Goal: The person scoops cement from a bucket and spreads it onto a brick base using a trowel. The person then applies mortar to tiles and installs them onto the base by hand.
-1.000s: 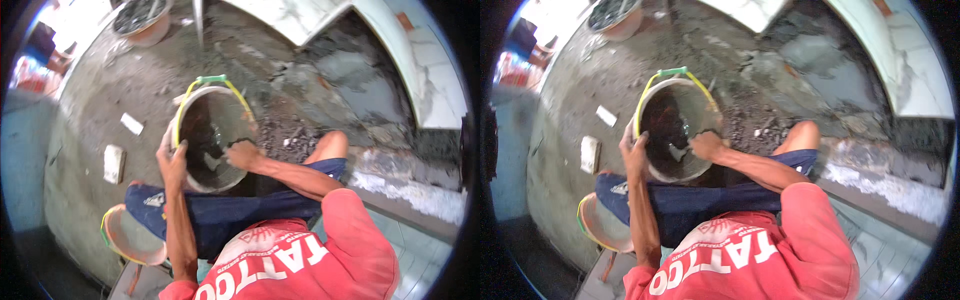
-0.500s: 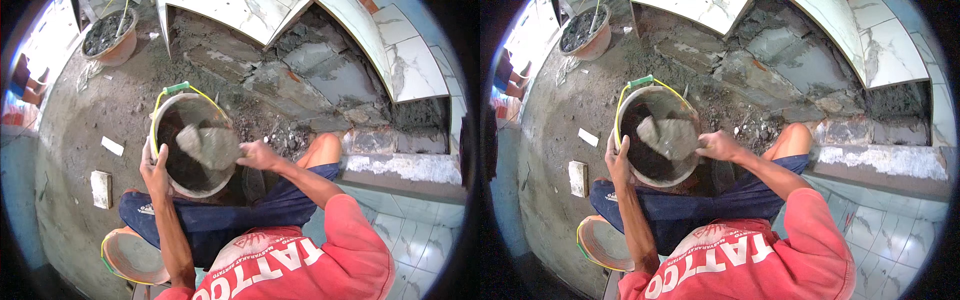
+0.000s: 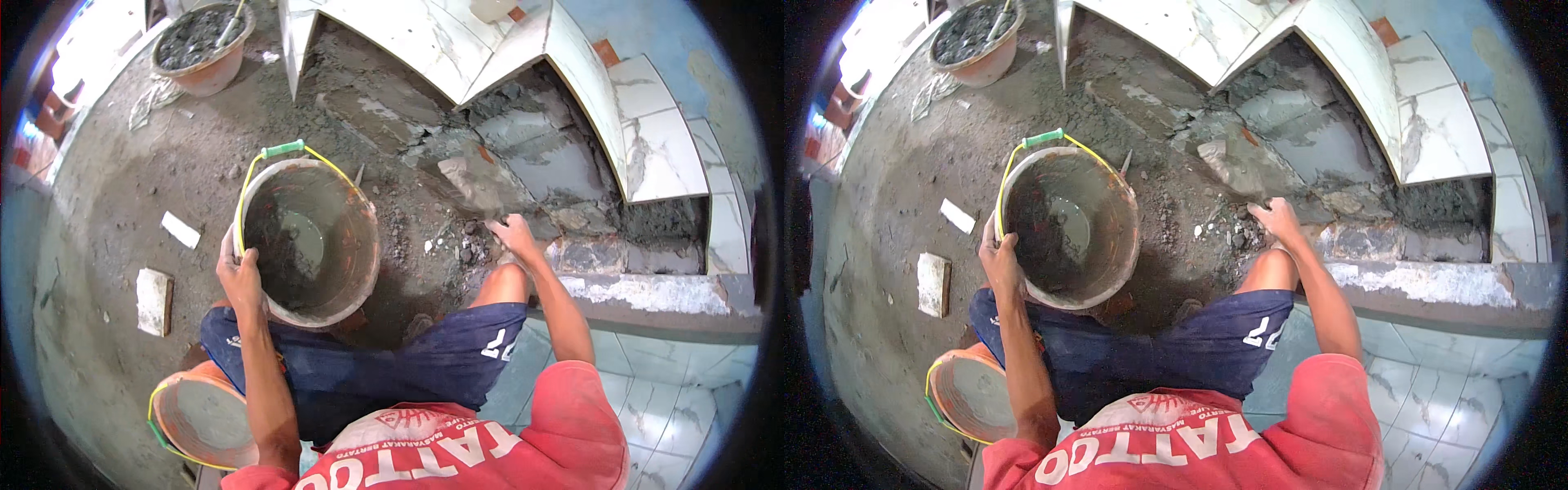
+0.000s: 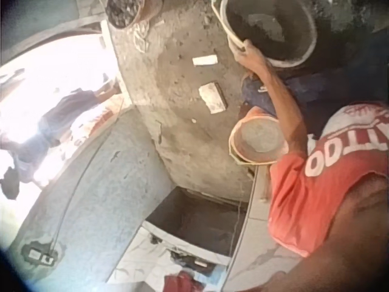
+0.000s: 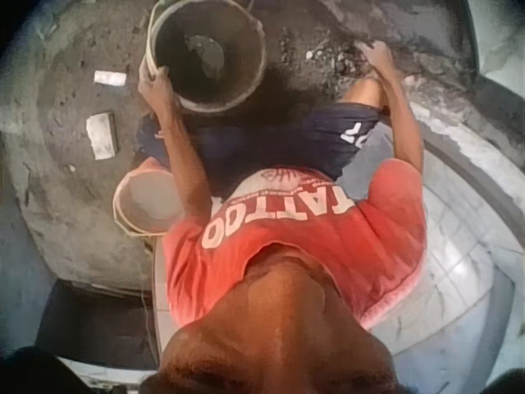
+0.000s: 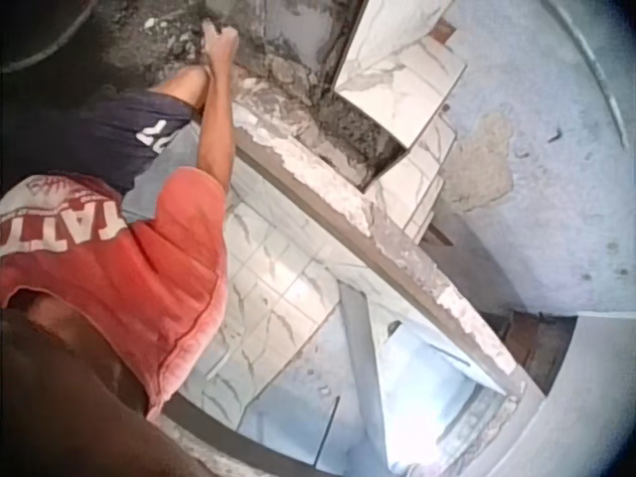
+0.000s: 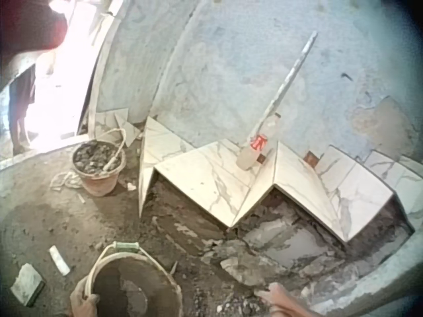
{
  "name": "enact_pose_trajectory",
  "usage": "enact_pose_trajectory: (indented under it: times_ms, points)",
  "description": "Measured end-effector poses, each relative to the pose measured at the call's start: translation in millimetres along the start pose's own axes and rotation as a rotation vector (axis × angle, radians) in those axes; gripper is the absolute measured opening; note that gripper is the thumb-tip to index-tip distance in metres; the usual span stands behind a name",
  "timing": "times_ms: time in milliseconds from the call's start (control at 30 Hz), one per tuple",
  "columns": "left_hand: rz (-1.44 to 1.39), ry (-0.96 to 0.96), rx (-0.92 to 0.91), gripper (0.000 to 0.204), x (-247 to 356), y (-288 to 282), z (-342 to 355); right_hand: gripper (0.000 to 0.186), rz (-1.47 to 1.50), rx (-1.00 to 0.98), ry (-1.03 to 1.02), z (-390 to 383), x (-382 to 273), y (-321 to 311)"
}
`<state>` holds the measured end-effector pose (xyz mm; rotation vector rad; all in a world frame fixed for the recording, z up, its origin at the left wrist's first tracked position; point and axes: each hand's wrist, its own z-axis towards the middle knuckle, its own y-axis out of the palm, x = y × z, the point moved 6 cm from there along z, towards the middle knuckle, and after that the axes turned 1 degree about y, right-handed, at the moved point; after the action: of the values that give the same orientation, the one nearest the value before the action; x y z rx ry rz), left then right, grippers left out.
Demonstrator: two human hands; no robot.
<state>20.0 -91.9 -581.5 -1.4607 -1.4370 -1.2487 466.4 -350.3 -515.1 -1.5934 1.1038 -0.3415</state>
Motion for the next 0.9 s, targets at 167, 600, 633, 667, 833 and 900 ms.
enact_pose_trajectory:
  times_ms: [167,600,633,667,833,900]
  points:
    - [0.052,0.092,0.092,0.049,1,-12,-2,0.027,0.412,-0.277,0.324,40,-11,27]
    - [0.198,0.198,0.061,0.048,19,19,-15,0.039,0.146,0.084,-0.024,21,-5,6]
    - [0.220,0.208,0.045,0.048,19,24,-16,0.044,-0.152,0.146,-0.090,28,1,11]
    - [0.226,0.209,0.038,0.049,22,27,-17,0.049,-0.113,0.057,-0.069,35,1,24]
    - [0.210,0.195,0.015,0.048,27,34,-17,0.043,0.032,0.229,-0.075,59,18,29]
    - [0.217,0.201,0.010,0.048,24,31,-19,0.043,0.079,0.340,-0.113,39,9,4]
